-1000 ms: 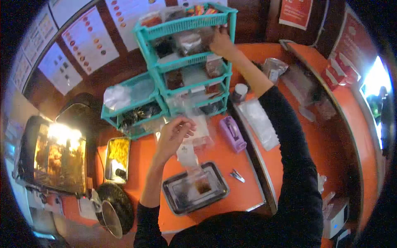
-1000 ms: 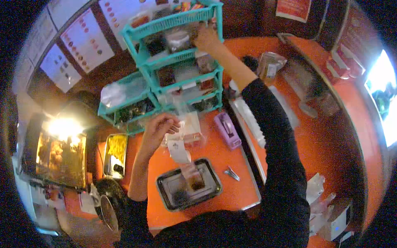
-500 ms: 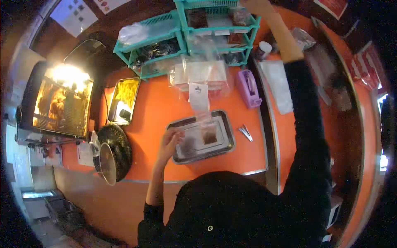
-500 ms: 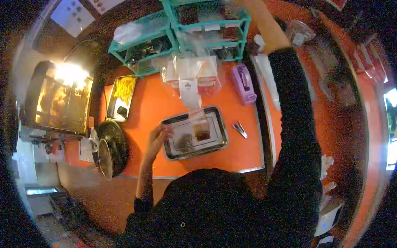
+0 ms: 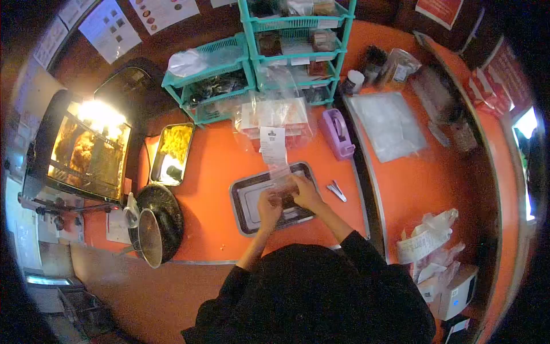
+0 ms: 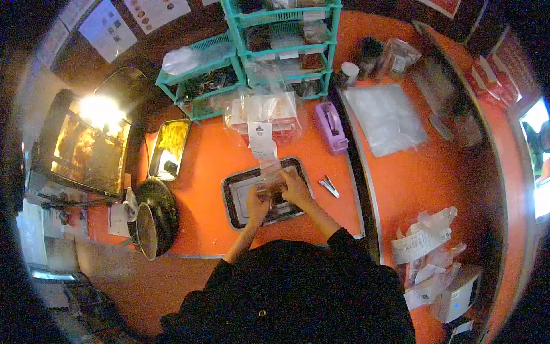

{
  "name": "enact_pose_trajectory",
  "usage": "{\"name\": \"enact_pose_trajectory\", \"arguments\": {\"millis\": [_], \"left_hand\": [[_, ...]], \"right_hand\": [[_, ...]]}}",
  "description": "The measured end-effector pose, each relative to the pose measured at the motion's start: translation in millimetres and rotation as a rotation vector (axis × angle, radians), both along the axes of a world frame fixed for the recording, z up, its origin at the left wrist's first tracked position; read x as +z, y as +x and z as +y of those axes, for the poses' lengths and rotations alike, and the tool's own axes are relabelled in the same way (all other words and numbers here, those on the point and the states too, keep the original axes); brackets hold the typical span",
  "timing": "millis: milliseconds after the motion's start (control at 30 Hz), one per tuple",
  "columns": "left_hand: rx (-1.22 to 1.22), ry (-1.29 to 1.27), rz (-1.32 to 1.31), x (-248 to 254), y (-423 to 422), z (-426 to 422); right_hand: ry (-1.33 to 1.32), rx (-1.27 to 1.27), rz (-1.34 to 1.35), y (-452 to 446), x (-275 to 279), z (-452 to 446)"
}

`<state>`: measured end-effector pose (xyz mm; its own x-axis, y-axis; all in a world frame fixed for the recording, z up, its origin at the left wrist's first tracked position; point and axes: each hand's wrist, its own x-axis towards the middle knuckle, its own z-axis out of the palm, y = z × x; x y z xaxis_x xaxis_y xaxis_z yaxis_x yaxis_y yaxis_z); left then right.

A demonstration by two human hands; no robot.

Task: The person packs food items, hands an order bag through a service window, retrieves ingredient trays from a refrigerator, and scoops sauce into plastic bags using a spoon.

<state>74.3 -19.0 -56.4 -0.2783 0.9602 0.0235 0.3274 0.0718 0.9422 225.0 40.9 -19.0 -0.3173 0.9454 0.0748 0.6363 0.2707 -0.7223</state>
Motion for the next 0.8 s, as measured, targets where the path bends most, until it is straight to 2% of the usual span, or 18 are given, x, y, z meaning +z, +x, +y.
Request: {"name": "enact_pose_trajectory", "arguments": {"millis": [67,133,200,333,433,500,567,633,667,700,733,800], "left_hand": [[-0.011,0.080,0.063,12,0,0],[-0.021,0.160,0.126,23,1,0],[0.014,0.239,0.032,33,4,2],[-0.021,0.207,0.022,46,7,2],[-0.089,0.203,0.074,37,4,5],[-0.124,0.340,0.238,34,2,11],[-0.126,0.333,0.286,37,1,11],[-0.140,0.341,0.334,40,-3,15],[-0.221,0.366,0.367,40,-8,16],[-0.301,0.390,0.401,39,-9,17],[-0.234,0.246,0.391,48,-2,15],[-0.275,0.313,0.373,60,-1,13]], "right_hand": [[0.189,0.147,0.123,3,1,-3],[0.201,0.083,0.113,1,13,-9],[0.216,0.020,0.106,0,14,-10],[0.132,0.056,0.183,0,13,-11],[0.179,0.090,0.204,1,11,-9],[0.237,0.116,0.223,2,9,-5],[0.074,0.075,0.099,4,12,-2],[0.091,0.089,0.060,4,12,-2],[0.095,0.112,0.021,4,10,-3],[0.109,0.099,0.022,5,7,-4],[0.216,0.148,-0.062,6,4,-6],[0.337,0.246,-0.205,11,9,-8]]}}
